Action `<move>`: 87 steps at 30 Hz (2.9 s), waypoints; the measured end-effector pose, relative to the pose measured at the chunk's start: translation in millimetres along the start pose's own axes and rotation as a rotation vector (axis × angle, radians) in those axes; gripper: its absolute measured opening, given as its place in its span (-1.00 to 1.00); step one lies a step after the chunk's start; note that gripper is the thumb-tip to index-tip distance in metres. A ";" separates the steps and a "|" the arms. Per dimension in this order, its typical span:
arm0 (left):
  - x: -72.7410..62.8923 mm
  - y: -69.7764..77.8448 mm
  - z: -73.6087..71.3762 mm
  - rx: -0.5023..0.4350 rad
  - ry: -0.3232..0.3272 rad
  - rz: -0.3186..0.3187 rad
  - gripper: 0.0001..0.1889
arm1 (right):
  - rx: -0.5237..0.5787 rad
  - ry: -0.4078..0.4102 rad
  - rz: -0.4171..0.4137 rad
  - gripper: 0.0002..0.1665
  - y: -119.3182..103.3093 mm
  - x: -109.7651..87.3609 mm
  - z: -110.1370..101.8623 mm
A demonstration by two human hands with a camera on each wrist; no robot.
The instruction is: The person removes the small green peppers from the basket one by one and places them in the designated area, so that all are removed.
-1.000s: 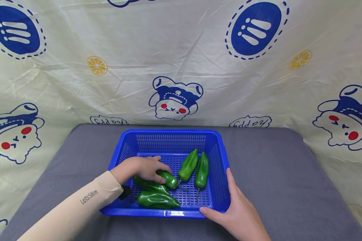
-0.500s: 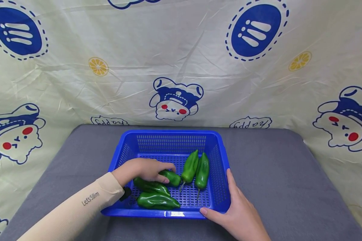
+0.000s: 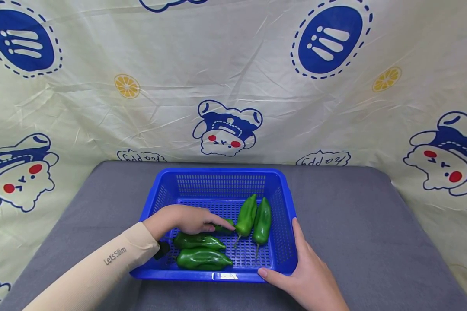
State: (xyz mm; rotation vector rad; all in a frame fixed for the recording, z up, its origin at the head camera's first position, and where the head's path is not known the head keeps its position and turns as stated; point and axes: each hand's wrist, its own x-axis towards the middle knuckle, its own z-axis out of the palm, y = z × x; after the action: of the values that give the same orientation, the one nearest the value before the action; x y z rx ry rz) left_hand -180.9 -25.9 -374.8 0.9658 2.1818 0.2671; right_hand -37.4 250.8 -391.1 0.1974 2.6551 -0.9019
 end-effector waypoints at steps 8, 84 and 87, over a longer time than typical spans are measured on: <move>-9.2 1.4 -6.0 0.027 0.029 -0.049 -0.51 | 0.008 -0.004 0.002 0.60 -0.3 0.2 -0.6; -174.6 -113.7 102.3 -0.216 0.570 -0.442 0.04 | 0.039 -0.042 0.007 0.59 0.1 1.4 3.7; -184.3 -95.7 83.7 -0.166 0.639 -0.444 0.02 | 0.035 -0.032 -0.007 0.58 1.5 1.4 2.3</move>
State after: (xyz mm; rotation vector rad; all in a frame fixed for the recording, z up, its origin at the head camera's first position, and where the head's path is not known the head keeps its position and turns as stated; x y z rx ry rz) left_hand -92.5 -231.6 -378.9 0.2941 2.8192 0.5912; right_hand -37.7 250.6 -394.2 0.1809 2.6129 -0.9468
